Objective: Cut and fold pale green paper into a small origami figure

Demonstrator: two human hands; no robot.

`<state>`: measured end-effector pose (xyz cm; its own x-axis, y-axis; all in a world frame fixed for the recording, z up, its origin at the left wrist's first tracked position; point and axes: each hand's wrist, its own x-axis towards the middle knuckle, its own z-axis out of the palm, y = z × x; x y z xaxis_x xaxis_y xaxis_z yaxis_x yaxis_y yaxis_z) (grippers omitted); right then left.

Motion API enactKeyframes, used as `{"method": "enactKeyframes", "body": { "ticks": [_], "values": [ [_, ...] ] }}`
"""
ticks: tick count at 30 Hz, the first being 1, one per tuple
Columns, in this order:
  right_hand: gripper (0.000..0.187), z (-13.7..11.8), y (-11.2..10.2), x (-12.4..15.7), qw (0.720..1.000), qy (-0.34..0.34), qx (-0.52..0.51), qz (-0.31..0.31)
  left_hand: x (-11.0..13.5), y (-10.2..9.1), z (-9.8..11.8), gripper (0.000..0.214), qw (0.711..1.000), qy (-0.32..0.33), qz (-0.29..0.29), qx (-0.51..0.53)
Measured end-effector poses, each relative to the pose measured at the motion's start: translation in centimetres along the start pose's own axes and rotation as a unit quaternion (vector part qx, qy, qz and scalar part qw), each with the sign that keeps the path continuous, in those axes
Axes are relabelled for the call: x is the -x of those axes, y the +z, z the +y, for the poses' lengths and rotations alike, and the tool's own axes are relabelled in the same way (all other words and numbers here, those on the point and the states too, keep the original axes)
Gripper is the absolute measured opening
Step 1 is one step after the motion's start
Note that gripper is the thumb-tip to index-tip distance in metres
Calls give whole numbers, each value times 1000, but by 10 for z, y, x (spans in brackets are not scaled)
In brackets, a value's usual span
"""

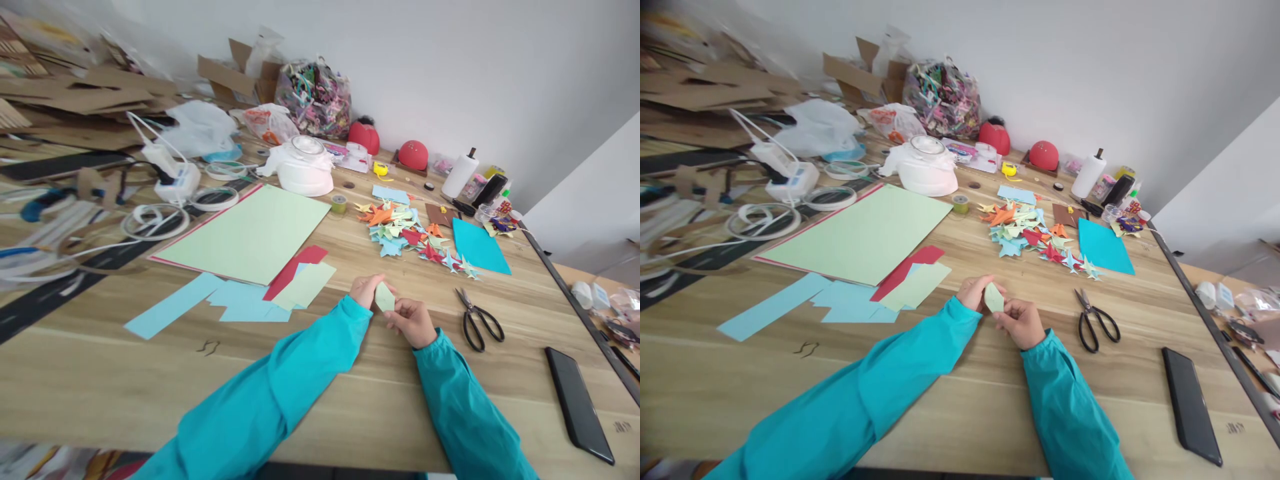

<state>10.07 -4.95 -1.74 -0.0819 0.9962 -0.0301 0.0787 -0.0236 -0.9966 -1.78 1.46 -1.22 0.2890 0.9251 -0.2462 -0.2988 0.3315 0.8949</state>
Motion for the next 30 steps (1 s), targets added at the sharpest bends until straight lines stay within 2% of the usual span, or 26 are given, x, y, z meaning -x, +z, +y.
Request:
{"method": "enactKeyframes", "body": {
  "ticks": [3,6,9,12,19,30],
  "values": [
    [29,-2,0,0,1000,5,-7,7,-4,-2,0,49,1000,-14,-6,1],
    [30,-4,-1,-1,999,9,-27,31,-5,-2,1,62,998,-18,-32,51],
    [31,-4,-3,-2,997,16,-48,60,-1,1,2,55,995,7,-76,71],
    [30,-3,-5,-3,995,17,-67,77,2,2,1,45,993,53,-104,5],
    [28,-3,-5,-3,996,24,-70,58,3,1,0,27,986,112,-56,-111],
    [33,-6,-4,-2,998,17,-50,41,5,1,2,39,983,121,-46,-133]
  ]
}}
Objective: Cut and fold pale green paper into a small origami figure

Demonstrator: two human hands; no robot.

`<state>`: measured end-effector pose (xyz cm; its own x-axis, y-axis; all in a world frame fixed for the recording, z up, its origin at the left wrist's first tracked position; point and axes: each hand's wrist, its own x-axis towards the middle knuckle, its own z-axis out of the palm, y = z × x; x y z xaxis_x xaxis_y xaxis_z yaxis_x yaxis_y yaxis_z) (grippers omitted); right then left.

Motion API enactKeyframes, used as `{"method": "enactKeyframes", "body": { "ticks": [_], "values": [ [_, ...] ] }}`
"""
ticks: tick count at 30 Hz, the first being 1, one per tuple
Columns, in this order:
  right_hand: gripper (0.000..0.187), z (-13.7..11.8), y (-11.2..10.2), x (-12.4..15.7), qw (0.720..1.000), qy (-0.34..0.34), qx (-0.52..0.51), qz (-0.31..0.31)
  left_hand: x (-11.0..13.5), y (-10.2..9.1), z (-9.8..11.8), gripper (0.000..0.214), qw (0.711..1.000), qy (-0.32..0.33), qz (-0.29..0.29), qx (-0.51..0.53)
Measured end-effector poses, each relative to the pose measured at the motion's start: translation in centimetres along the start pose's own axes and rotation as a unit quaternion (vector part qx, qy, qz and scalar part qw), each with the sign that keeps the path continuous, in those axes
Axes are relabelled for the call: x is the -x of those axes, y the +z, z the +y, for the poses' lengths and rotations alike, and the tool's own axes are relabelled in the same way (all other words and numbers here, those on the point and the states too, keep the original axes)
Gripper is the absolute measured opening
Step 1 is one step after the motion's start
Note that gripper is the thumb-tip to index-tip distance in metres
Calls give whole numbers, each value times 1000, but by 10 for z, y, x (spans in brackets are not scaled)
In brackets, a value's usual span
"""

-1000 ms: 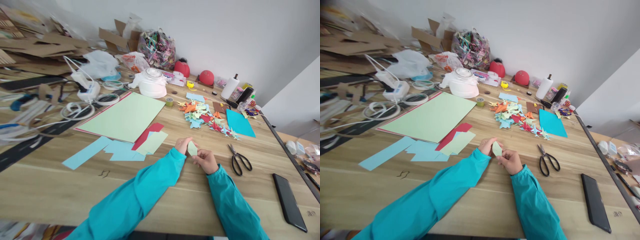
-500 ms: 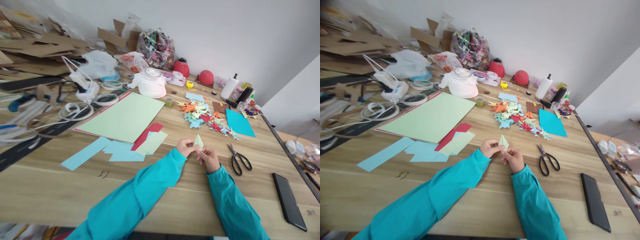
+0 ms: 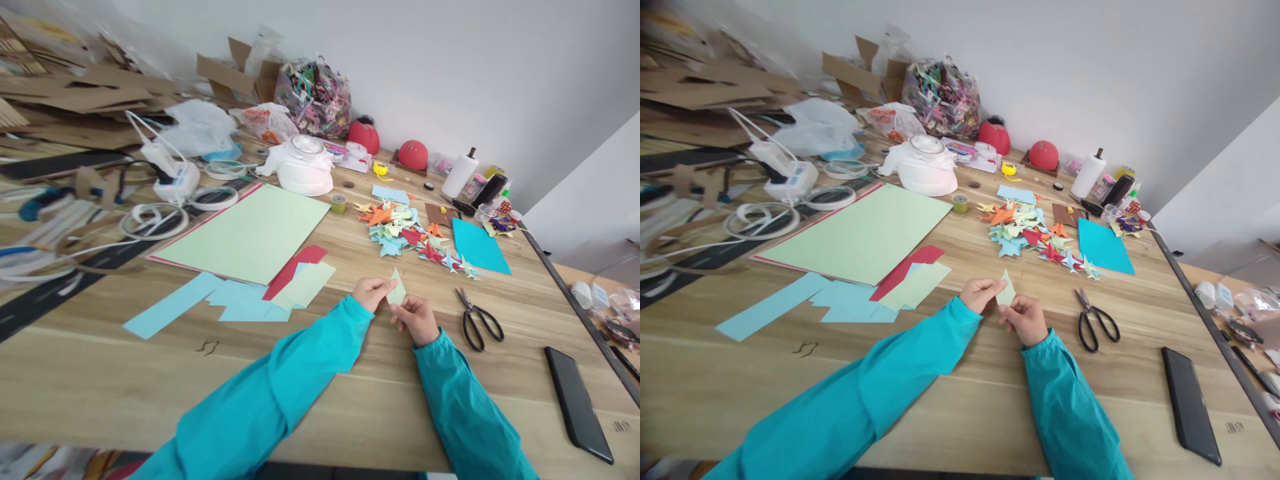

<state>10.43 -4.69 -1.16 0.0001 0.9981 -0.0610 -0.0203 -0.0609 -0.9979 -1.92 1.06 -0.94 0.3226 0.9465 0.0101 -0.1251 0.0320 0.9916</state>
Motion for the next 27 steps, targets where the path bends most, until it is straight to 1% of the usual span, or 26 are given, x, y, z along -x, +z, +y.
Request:
{"method": "enactKeyframes", "body": {
  "ticks": [4,7,9,12,17,21,23,27],
  "values": [
    [32,0,0,0,1000,2,-1,0,0,1,1,38,1000,-5,9,27],
    [31,0,0,0,1000,-3,0,0,0,2,1,32,998,-18,-14,55],
    [30,1,0,0,1000,-5,5,-2,1,2,0,31,999,-20,-15,48],
    [29,1,1,0,1000,-5,11,-6,2,3,1,27,999,-7,14,29],
    [28,3,1,0,1000,2,10,-12,1,3,1,29,999,17,44,27],
    [27,3,2,1,1000,10,11,-24,-1,1,1,31,996,25,80,30],
    [27,3,2,1,1000,10,13,-27,-2,0,1,30,994,13,97,47],
    [26,3,2,1,999,8,14,-35,-2,-1,3,32,988,-36,119,95]
  ]
}}
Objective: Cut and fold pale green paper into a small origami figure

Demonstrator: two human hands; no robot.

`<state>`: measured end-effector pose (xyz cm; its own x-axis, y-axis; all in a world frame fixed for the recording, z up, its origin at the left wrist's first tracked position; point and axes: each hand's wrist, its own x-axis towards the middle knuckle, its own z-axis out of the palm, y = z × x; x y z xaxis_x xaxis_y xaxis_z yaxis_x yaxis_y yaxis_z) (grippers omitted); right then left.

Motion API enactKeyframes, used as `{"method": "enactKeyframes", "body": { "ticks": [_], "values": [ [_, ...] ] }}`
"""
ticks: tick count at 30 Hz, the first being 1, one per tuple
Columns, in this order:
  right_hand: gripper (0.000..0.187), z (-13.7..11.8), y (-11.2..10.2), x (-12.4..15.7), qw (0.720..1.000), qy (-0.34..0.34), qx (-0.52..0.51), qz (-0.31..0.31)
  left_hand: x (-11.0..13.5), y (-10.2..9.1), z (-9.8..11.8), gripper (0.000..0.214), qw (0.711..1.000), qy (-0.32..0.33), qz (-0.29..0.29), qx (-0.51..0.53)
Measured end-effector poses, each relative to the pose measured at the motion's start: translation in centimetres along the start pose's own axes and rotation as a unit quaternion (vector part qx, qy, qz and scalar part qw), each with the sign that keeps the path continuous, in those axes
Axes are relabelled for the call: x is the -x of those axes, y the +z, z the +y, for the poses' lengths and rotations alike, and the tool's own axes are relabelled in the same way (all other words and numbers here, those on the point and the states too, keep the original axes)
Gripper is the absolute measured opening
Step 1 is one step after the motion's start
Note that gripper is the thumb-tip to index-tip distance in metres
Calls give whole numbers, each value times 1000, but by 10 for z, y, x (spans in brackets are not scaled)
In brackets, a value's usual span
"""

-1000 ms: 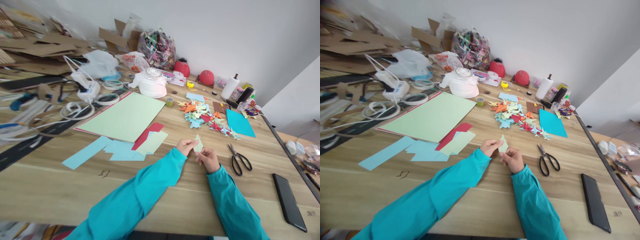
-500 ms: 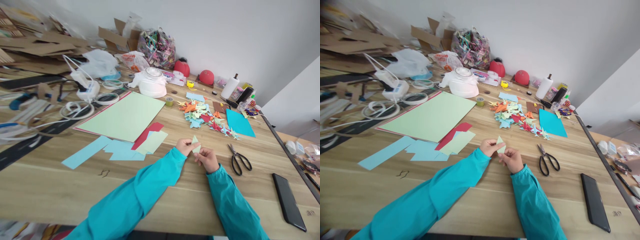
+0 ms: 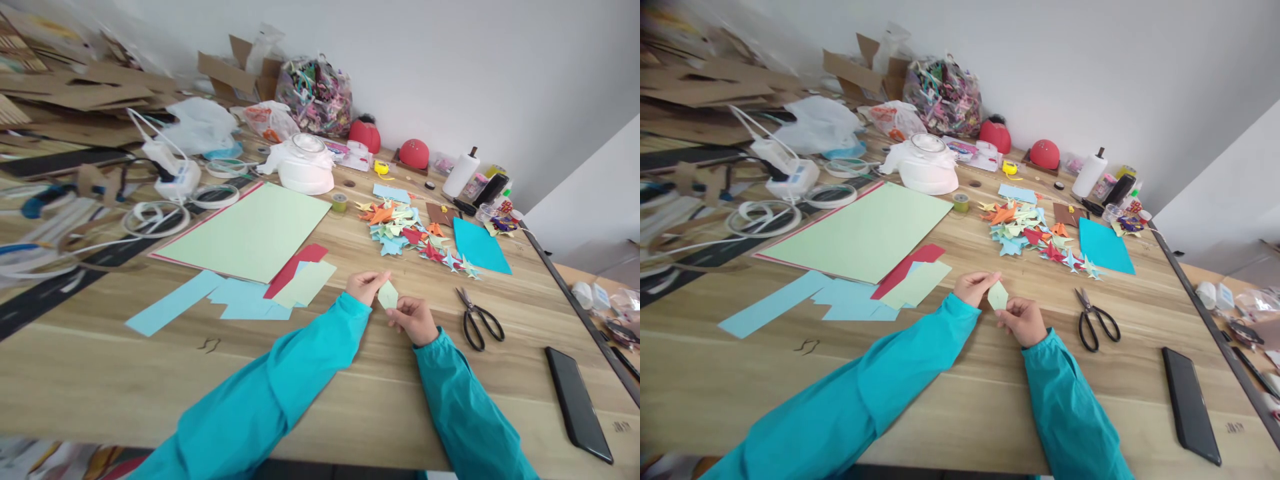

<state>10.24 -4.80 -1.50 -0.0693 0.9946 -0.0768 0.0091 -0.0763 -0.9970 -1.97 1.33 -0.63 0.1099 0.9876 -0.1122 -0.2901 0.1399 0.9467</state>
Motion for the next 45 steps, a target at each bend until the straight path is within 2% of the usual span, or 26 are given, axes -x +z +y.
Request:
{"method": "enactKeyframes", "body": {
  "ticks": [5,7,11,13,17,21,27,35,45],
  "values": [
    [26,0,1,1,1000,-4,8,-4,-3,-3,0,38,1000,-17,8,-8],
    [27,0,1,1,1000,-5,7,2,-6,-3,-2,45,999,-42,4,18],
    [28,1,0,-1,1000,-7,-8,24,-8,0,-6,47,989,-91,-48,107],
    [27,1,-1,-2,999,-6,-19,35,-6,2,-7,42,986,-80,-85,119],
    [25,0,-3,-2,998,-6,-32,57,1,3,-6,39,983,-57,-156,78],
    [22,-2,-3,-2,998,-12,-26,59,4,3,-3,34,984,-19,-179,10],
    [19,-2,-1,-1,998,-20,-20,50,2,1,-10,26,983,26,-180,-29],
    [24,-1,-6,2,998,-33,-39,-22,-2,0,-13,27,991,46,-112,-55],
    [28,0,-2,0,1000,-12,-22,15,2,2,-7,26,993,55,-81,-60]
  ]
}}
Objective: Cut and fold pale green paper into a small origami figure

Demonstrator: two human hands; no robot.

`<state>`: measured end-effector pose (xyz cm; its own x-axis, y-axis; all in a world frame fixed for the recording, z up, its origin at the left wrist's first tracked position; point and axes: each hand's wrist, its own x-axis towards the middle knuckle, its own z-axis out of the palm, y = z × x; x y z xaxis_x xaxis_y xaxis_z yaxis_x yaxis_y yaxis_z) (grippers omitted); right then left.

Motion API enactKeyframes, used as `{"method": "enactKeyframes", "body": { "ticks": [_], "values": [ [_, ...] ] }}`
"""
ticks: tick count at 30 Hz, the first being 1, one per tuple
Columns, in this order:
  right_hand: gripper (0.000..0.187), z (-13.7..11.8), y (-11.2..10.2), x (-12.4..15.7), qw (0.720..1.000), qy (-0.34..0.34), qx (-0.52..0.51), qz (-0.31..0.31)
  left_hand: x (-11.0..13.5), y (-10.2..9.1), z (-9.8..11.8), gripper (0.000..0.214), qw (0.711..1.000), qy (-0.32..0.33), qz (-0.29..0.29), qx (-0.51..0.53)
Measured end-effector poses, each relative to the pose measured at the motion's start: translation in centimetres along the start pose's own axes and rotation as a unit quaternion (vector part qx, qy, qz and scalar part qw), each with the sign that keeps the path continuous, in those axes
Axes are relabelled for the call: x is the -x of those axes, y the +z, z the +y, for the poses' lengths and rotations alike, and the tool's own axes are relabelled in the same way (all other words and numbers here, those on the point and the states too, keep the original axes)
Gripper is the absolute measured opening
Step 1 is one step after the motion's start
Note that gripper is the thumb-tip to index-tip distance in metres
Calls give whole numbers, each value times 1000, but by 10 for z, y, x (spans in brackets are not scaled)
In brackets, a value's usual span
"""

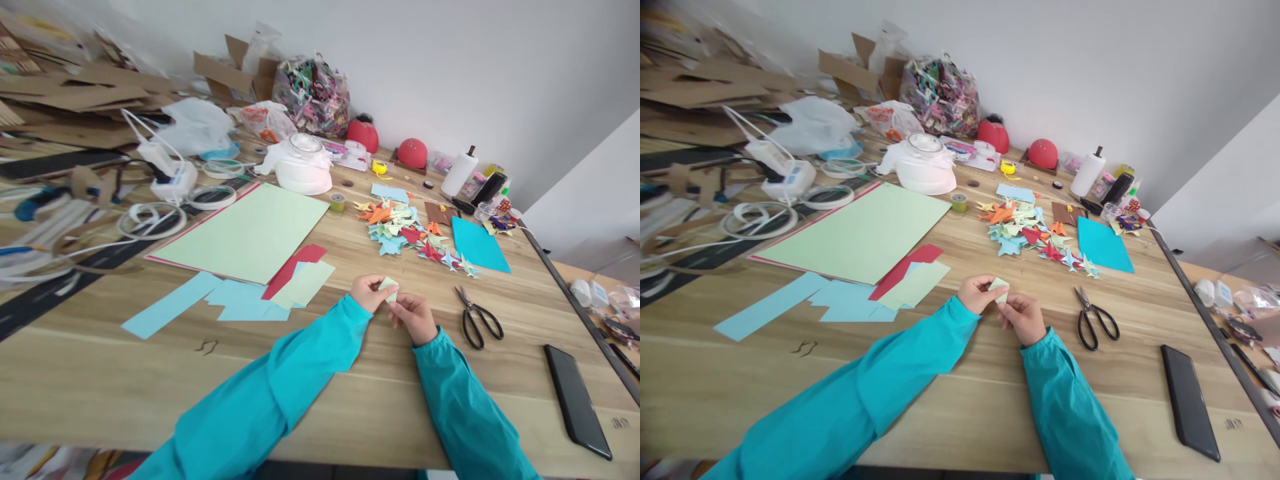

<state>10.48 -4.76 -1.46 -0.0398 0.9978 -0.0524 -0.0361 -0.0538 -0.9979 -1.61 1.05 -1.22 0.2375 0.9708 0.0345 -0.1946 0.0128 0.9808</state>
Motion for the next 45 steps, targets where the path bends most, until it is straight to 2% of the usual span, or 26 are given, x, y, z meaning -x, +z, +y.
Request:
{"method": "enactKeyframes", "body": {
  "ticks": [5,13,19,26,39,43,45],
  "values": [
    [29,1,1,0,1000,0,19,-1,1,0,5,30,1000,-8,5,-5],
    [32,0,4,1,998,-14,61,-12,2,0,7,36,997,-67,8,44],
    [33,0,4,1,997,-21,71,-9,2,1,4,30,998,-53,-26,31],
    [33,2,9,5,989,-61,133,-2,1,-2,3,31,998,-48,5,32],
    [32,3,9,7,963,-117,235,52,-3,2,-11,34,992,-73,2,107],
    [35,-1,9,7,962,-133,237,29,-3,2,-11,34,989,-82,-10,123],
    [36,-2,8,7,966,-129,225,8,-1,3,-10,34,982,-107,-17,154]
  ]
}}
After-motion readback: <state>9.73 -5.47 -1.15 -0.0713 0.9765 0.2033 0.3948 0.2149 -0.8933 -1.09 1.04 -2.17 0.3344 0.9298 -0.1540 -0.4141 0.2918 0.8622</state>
